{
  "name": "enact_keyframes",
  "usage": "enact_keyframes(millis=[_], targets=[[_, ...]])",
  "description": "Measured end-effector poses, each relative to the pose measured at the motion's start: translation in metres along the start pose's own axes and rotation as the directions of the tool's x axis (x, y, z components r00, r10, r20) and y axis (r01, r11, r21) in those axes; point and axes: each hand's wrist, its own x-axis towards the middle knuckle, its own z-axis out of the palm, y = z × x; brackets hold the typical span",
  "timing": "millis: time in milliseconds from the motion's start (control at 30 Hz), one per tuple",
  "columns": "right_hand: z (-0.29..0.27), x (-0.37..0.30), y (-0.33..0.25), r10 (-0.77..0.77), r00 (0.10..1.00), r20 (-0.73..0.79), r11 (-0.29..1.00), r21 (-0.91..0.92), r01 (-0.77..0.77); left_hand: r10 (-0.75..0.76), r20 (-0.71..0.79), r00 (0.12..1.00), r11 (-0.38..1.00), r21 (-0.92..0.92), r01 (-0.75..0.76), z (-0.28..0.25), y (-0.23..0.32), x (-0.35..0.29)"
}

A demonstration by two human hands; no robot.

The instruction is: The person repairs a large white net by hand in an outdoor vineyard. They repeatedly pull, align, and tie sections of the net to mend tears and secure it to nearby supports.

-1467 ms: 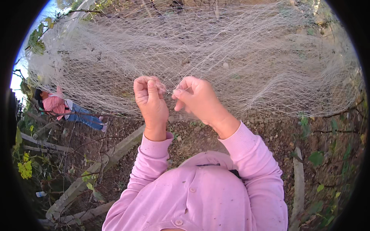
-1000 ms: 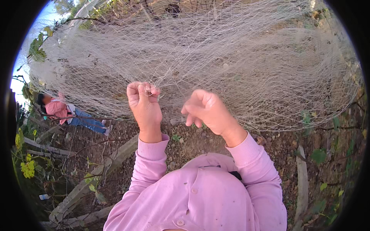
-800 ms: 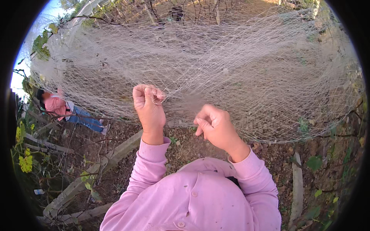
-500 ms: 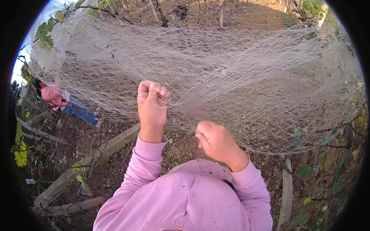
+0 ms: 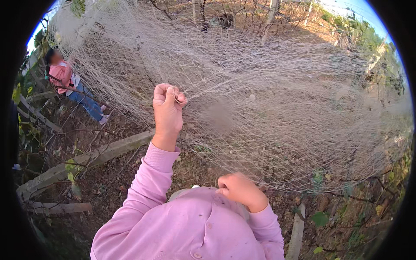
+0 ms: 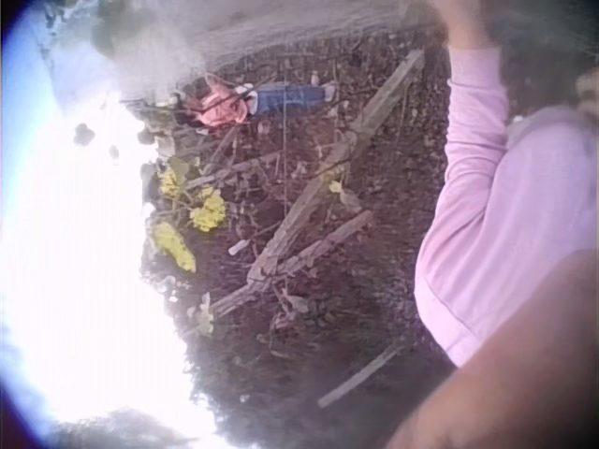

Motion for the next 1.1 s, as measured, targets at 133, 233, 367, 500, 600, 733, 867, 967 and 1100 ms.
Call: enact_keyframes(millis=[133, 233, 367, 500, 600, 733, 867, 967, 1100], targets=[[-0.025, 0.007, -0.033, -0.225, 0.961, -0.164, 0.955, 0.161, 0.251, 0.094, 0.063, 0.994, 0.994, 0.042, -0.097, 0.007, -0.008, -0.007], [-0.038, 0.018, -0.058, -0.078, 0.915, -0.396, 0.786, 0.54, 0.301, 0.13, 0.108, 0.986, 0.987, 0.084, -0.139, 0.008, -0.007, -0.012], [-0.051, 0.065, -0.052, 0.072, 0.69, -0.72, 0.83, 0.427, 0.359, 0.127, 0.141, 0.982, 0.974, 0.167, -0.15, 0.009, -0.002, -0.025], [-0.049, 0.091, -0.036, -0.076, 0.524, -0.848, 0.975, 0.047, 0.219, 0.153, 0.168, 0.974, 0.977, 0.122, -0.175, 0.01, 0.006, -0.03], [-0.045, 0.101, -0.032, -0.262, 0.411, -0.873, 0.96, -0.195, 0.199, 0.155, 0.166, 0.974, 0.979, 0.109, -0.175, 0.008, 0.011, -0.03], [-0.052, 0.109, -0.03, -0.327, 0.375, -0.867, 0.939, -0.342, 0.029, 0.078, 0.157, 0.984, 0.995, 0.047, -0.087, 0.007, 0.017, -0.029], [-0.057, 0.106, -0.029, -0.455, 0.278, -0.846, 0.887, -0.459, 0.052, -0.069, 0.31, 0.948, 0.951, -0.268, 0.157, 0.011, 0.027, -0.028], [-0.059, 0.099, -0.028, -0.56, 0.169, -0.811, 0.823, -0.567, 0.008, -0.119, 0.445, 0.888, 0.858, -0.404, 0.317, 0.02, 0.034, -0.034], [-0.062, 0.091, -0.028, -0.544, 0.093, -0.834, 0.839, -0.536, 0.097, -0.153, 0.424, 0.893, 0.93, -0.245, 0.276, 0.035, 0.038, -0.04]])
